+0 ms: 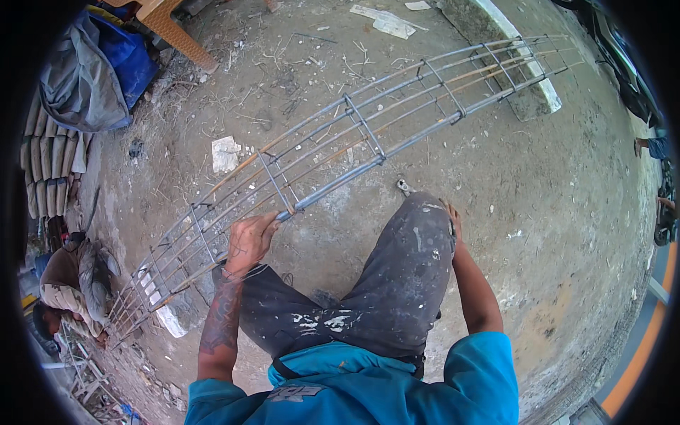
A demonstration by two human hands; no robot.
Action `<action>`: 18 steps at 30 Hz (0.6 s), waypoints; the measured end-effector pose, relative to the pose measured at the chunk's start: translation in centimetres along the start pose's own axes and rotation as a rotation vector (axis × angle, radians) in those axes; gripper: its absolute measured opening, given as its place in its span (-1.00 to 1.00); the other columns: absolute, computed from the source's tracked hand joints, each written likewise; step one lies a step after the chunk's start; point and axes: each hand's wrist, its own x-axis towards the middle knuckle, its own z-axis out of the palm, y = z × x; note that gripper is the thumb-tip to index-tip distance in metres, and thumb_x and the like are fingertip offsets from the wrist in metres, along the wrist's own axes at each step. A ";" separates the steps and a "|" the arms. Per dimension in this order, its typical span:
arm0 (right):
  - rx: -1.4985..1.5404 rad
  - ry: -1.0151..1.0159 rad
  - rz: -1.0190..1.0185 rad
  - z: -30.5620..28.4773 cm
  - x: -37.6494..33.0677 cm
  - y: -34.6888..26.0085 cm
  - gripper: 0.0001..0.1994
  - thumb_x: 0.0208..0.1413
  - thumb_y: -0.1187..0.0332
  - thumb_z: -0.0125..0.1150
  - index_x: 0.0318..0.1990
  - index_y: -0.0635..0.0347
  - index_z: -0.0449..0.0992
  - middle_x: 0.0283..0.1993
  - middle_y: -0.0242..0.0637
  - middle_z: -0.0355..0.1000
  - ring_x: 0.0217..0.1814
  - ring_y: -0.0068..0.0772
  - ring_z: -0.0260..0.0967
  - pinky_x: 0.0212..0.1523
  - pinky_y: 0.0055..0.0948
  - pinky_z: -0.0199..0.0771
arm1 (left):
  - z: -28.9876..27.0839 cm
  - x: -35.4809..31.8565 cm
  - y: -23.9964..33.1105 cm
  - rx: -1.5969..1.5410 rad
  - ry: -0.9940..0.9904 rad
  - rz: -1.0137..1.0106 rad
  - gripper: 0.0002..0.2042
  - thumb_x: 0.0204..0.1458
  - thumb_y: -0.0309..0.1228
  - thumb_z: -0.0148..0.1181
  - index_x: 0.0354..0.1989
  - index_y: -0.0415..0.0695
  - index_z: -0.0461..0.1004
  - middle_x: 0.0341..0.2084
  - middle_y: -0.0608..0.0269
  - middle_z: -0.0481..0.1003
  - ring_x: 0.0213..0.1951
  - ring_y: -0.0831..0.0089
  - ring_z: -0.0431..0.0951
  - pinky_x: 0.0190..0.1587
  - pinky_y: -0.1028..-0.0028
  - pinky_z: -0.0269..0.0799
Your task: The person constructs a rebar cage by wrapping tie wire around intersecting metal bars by hand and twisting and tightening the wire using pliers.
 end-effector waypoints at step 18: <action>0.358 -0.401 0.127 6.2 3.8 -2.9 -0.65 0.03 0.31 0.06 -0.06 0.32 0.37 -0.32 -0.08 0.45 -0.30 -0.28 0.42 -0.29 -0.29 0.42 | -0.5 0.1 0.1 -0.077 0.004 -0.039 -0.81 -0.04 -0.37 0.19 -0.27 -0.19 0.54 -0.46 0.03 0.53 -0.41 0.12 0.54 -0.36 0.31 0.43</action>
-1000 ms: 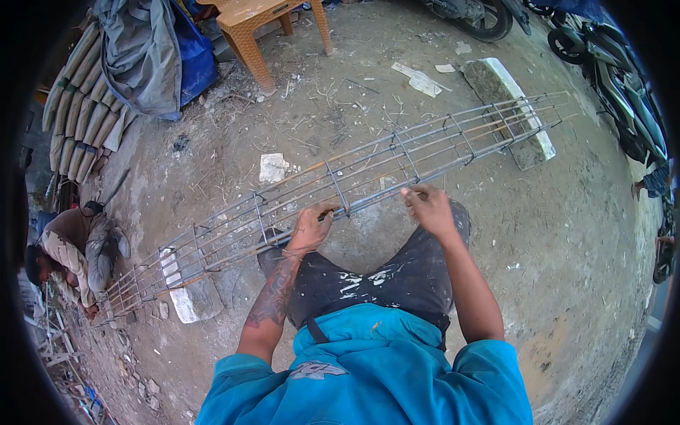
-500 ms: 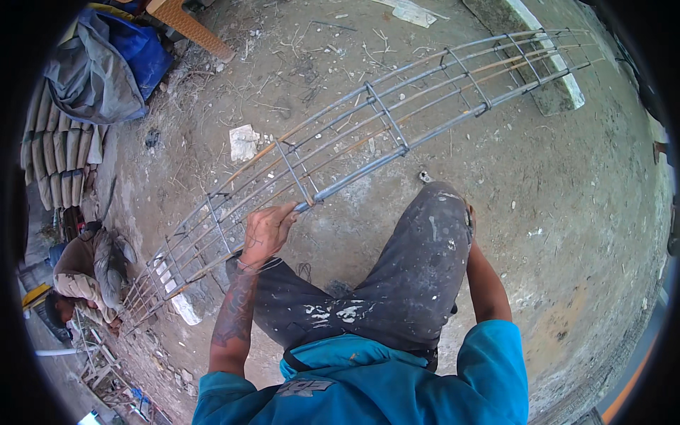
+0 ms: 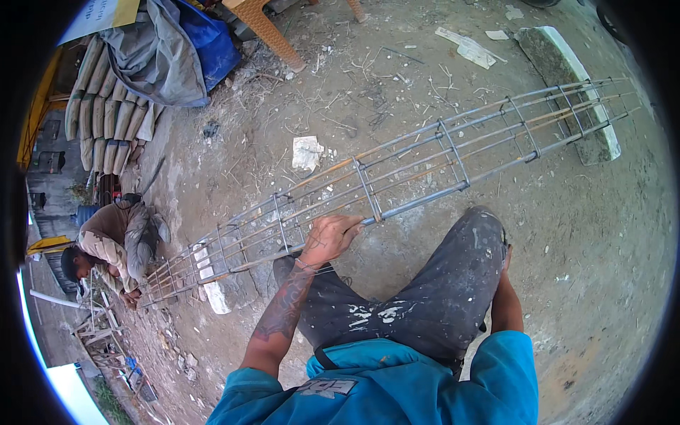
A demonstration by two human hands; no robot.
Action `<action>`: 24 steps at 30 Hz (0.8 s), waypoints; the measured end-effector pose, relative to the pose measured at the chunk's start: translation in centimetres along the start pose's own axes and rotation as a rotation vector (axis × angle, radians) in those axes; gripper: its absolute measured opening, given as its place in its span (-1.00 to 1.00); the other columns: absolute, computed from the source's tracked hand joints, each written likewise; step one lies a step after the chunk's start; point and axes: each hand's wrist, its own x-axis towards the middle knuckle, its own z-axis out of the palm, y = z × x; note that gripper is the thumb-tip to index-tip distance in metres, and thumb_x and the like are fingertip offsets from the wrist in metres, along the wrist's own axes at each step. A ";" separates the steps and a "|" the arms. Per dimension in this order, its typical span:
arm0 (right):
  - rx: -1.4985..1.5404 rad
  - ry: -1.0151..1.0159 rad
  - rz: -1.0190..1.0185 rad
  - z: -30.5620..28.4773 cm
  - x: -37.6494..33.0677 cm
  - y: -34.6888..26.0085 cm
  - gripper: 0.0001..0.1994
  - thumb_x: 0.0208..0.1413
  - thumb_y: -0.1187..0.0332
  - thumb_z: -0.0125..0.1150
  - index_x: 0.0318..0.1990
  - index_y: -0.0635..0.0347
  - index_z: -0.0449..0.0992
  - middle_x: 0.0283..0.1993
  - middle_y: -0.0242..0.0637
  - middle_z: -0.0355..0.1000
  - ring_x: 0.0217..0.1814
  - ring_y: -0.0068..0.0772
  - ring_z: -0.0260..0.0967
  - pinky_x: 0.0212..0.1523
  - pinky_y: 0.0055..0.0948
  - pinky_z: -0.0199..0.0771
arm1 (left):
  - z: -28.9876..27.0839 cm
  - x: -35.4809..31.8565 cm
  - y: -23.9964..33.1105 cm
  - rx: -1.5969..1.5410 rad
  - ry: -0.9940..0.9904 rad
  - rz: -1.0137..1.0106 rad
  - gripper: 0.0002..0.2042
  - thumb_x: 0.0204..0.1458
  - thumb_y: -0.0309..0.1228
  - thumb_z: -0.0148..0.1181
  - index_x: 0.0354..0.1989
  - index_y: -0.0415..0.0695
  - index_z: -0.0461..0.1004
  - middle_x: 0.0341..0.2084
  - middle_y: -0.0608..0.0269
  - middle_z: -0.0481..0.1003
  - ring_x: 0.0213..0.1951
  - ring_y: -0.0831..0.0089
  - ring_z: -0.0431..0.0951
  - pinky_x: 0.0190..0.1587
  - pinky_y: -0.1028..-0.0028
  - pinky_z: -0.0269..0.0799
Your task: The person constructs a rebar cage by wrapping tie wire around intersecting metal bars by hand and twisting and tightening the wire using pliers.
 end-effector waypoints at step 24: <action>0.444 -0.105 0.127 2.7 -22.7 -21.5 -0.66 0.24 0.39 -0.08 0.13 0.27 0.14 -0.07 -0.19 0.33 -0.10 -0.27 0.43 -0.04 -0.34 0.47 | -0.3 -1.0 -0.2 -0.104 0.024 -0.098 -0.74 0.00 -0.22 0.12 -0.26 -0.11 0.57 -0.42 0.02 0.54 -0.33 0.03 0.53 -0.25 0.21 0.42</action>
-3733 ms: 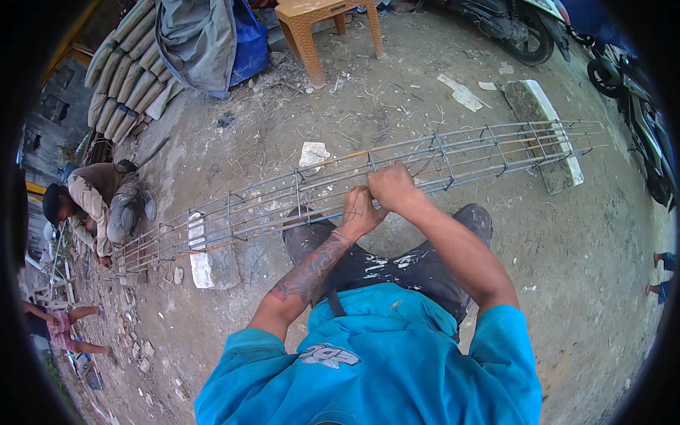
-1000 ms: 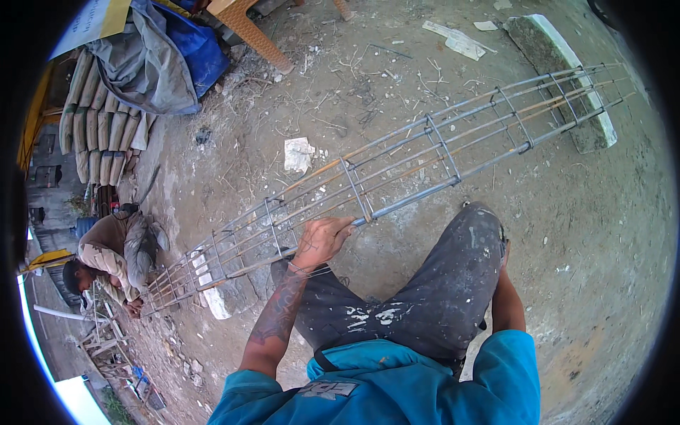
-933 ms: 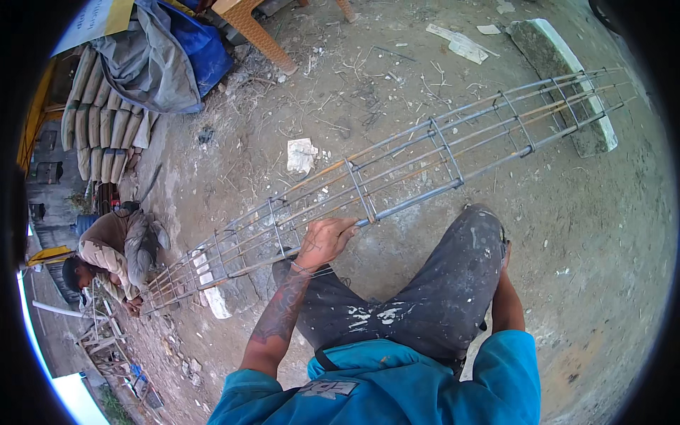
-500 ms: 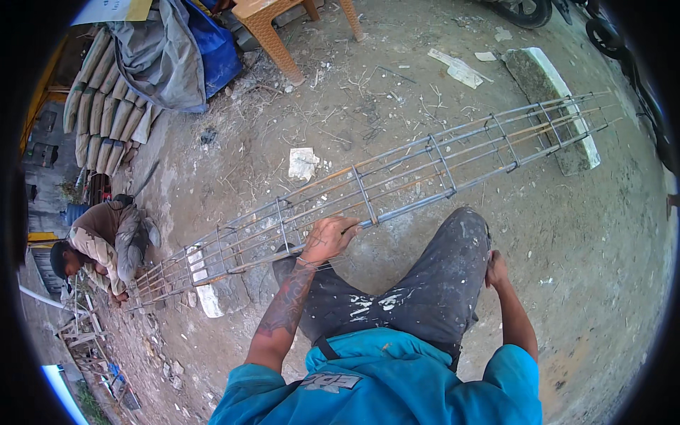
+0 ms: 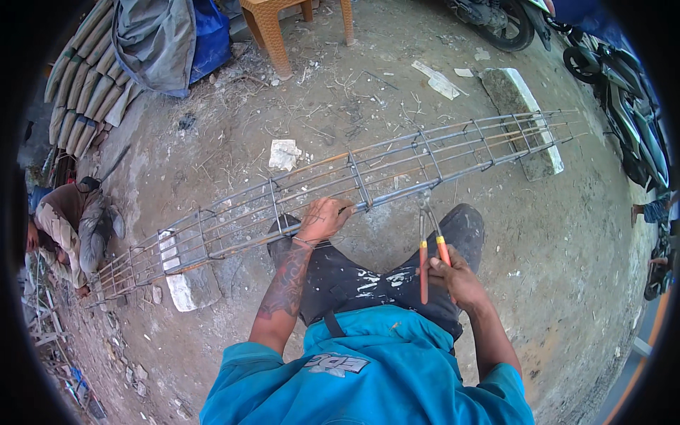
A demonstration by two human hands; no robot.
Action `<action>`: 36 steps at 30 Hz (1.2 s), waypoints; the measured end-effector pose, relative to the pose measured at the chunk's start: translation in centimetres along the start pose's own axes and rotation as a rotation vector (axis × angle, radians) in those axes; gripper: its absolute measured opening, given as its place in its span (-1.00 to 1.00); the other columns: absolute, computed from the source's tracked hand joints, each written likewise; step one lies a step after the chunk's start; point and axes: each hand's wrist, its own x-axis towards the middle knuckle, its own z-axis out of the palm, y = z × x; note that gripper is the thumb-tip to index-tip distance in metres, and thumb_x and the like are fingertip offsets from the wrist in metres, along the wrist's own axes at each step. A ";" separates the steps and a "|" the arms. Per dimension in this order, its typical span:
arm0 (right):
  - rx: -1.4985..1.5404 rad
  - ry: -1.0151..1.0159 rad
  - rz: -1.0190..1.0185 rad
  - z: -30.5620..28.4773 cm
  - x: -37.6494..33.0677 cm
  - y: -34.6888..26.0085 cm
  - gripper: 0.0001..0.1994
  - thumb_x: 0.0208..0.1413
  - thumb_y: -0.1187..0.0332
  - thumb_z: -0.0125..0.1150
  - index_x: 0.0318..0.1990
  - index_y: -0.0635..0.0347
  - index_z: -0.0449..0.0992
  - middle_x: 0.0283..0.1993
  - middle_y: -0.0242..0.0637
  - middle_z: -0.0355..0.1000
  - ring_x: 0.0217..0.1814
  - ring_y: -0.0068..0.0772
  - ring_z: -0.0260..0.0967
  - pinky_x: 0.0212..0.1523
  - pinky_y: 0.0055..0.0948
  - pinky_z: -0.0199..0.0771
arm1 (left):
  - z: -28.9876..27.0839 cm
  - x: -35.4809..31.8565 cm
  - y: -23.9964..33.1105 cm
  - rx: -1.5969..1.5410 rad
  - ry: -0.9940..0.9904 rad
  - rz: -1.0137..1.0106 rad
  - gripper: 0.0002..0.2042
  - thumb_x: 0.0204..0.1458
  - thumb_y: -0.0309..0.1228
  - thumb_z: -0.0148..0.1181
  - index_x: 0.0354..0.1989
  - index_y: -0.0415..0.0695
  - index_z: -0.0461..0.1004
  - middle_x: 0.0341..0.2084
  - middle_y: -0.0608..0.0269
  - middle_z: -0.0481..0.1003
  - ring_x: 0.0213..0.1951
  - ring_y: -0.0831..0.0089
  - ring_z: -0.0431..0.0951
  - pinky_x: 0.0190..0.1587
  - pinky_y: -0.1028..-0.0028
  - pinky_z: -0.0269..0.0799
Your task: The person constructs a rebar cage by wrapping tie wire around intersecting metal bars by hand and twisting and tightening the wire using pliers.
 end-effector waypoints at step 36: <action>-0.225 -0.131 0.112 7.8 1.6 3.9 -0.67 0.20 0.40 -0.07 0.10 0.25 0.19 -0.16 -0.27 0.25 -0.20 -0.43 0.32 -0.21 -0.31 0.53 | 0.5 -0.9 0.1 0.060 0.065 0.034 -0.73 0.01 -0.16 0.07 -0.29 -0.05 0.58 -0.45 0.05 0.54 -0.37 0.07 0.54 -0.27 0.22 0.43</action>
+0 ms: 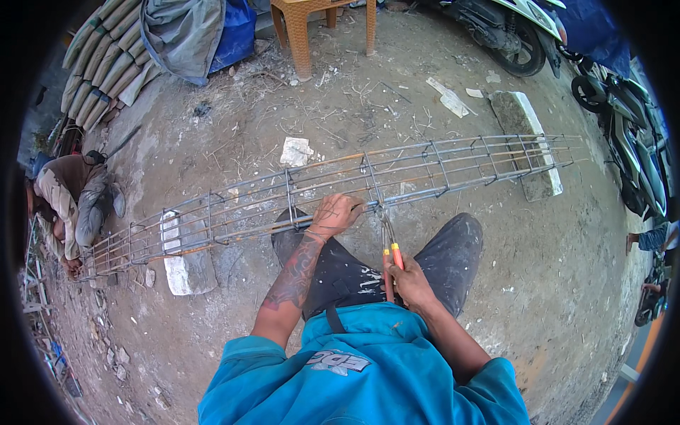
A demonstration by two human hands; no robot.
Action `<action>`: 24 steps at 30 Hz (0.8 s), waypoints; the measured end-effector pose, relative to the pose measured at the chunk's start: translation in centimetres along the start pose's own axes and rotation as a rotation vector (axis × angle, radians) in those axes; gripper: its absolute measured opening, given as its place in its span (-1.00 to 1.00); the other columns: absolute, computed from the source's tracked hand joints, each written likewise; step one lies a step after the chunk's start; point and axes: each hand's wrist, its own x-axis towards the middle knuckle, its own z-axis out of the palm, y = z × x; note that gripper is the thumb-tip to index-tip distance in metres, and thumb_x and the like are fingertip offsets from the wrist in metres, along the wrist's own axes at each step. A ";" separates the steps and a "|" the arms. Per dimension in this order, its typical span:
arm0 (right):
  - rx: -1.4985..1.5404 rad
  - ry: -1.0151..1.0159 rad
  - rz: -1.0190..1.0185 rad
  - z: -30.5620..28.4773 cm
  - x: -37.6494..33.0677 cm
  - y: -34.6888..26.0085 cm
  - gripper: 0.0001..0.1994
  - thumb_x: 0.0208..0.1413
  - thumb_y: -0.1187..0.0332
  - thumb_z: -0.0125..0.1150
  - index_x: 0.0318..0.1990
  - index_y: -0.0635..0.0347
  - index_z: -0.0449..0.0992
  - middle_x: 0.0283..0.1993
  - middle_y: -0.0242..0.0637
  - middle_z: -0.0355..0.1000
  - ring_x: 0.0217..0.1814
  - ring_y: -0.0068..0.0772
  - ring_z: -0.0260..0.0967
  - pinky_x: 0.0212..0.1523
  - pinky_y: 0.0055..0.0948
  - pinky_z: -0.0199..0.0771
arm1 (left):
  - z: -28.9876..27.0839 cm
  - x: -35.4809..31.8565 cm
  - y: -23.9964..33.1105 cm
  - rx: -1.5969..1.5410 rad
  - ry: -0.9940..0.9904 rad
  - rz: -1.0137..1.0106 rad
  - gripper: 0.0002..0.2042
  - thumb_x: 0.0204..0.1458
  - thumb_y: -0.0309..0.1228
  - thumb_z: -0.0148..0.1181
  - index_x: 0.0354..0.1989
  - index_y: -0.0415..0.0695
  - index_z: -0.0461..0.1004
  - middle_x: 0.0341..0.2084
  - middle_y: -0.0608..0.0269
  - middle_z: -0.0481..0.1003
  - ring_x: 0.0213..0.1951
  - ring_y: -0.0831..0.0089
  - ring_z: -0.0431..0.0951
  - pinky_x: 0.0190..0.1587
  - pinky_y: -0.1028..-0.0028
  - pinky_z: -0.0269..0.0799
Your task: The person constructs a rebar cage by wrapping tie wire around intersecting metal bars by hand and twisting and tightening the wire using pliers.
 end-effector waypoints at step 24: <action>-1.230 0.216 -0.347 -2.0 -0.6 -2.1 -0.61 0.00 0.42 0.01 -0.01 0.37 0.17 -0.22 0.28 0.30 -0.21 0.29 0.37 -0.21 0.04 0.40 | 8.5 -4.1 9.2 -1.993 -0.151 -0.448 -0.72 -0.01 -0.46 0.09 -0.13 -0.31 0.32 -0.08 -0.05 0.35 0.01 0.18 0.37 0.02 0.20 0.31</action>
